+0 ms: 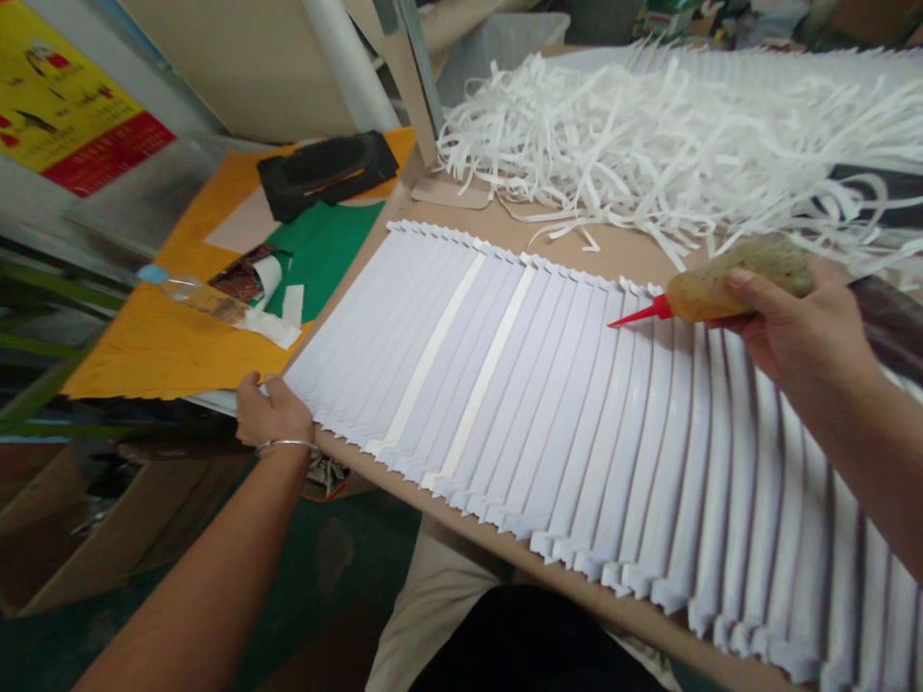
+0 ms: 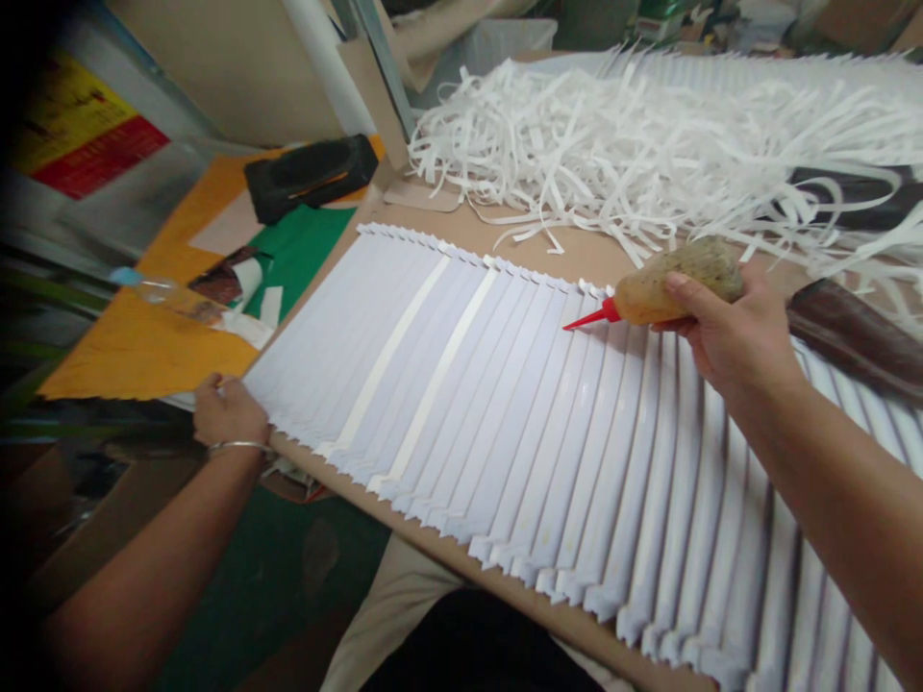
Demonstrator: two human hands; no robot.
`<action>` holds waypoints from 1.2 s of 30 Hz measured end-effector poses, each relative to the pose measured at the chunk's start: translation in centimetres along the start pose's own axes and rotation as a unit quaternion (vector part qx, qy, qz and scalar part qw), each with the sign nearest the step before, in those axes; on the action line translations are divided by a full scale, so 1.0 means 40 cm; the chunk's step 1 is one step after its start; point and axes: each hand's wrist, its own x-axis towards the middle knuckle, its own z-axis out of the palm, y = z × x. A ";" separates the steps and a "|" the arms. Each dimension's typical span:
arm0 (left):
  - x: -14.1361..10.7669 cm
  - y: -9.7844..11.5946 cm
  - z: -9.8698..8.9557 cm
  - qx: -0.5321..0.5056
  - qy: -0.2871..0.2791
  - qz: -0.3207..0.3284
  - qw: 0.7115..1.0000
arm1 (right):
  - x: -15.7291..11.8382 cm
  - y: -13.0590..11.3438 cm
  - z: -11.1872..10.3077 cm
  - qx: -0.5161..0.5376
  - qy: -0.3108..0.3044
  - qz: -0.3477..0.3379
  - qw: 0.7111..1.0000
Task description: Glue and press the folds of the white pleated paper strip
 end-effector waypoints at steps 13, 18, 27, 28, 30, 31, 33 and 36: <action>-0.005 0.003 0.004 -0.019 -0.004 0.007 1.000 | -0.263 -0.034 -0.027 -0.045 -0.008 0.027 0.999; 0.002 -0.009 0.017 -0.029 -0.004 0.018 0.999 | -0.367 -0.036 -0.042 -0.110 0.028 0.046 0.992; 0.002 -0.017 0.027 -0.038 -0.010 0.030 0.999 | -0.505 -0.054 -0.069 -0.288 -0.040 0.045 0.956; 0.002 -0.016 0.027 -0.039 -0.011 0.030 0.999 | -0.515 -0.059 -0.068 -0.301 -0.052 0.031 0.952; 0.002 -0.016 0.026 -0.040 -0.014 0.031 0.999 | -0.531 -0.067 -0.065 -0.320 -0.075 -0.007 0.945; 0.003 -0.017 0.026 -0.039 -0.016 0.031 0.999 | -0.535 -0.070 -0.064 -0.319 -0.085 -0.023 0.944; 0.003 -0.017 0.026 -0.037 -0.020 0.033 0.999 | -0.535 -0.079 -0.060 -0.285 -0.100 -0.044 0.952; 0.001 -0.017 0.024 -0.032 -0.024 0.034 0.999 | -0.499 -0.093 -0.048 -0.215 -0.110 -0.098 0.965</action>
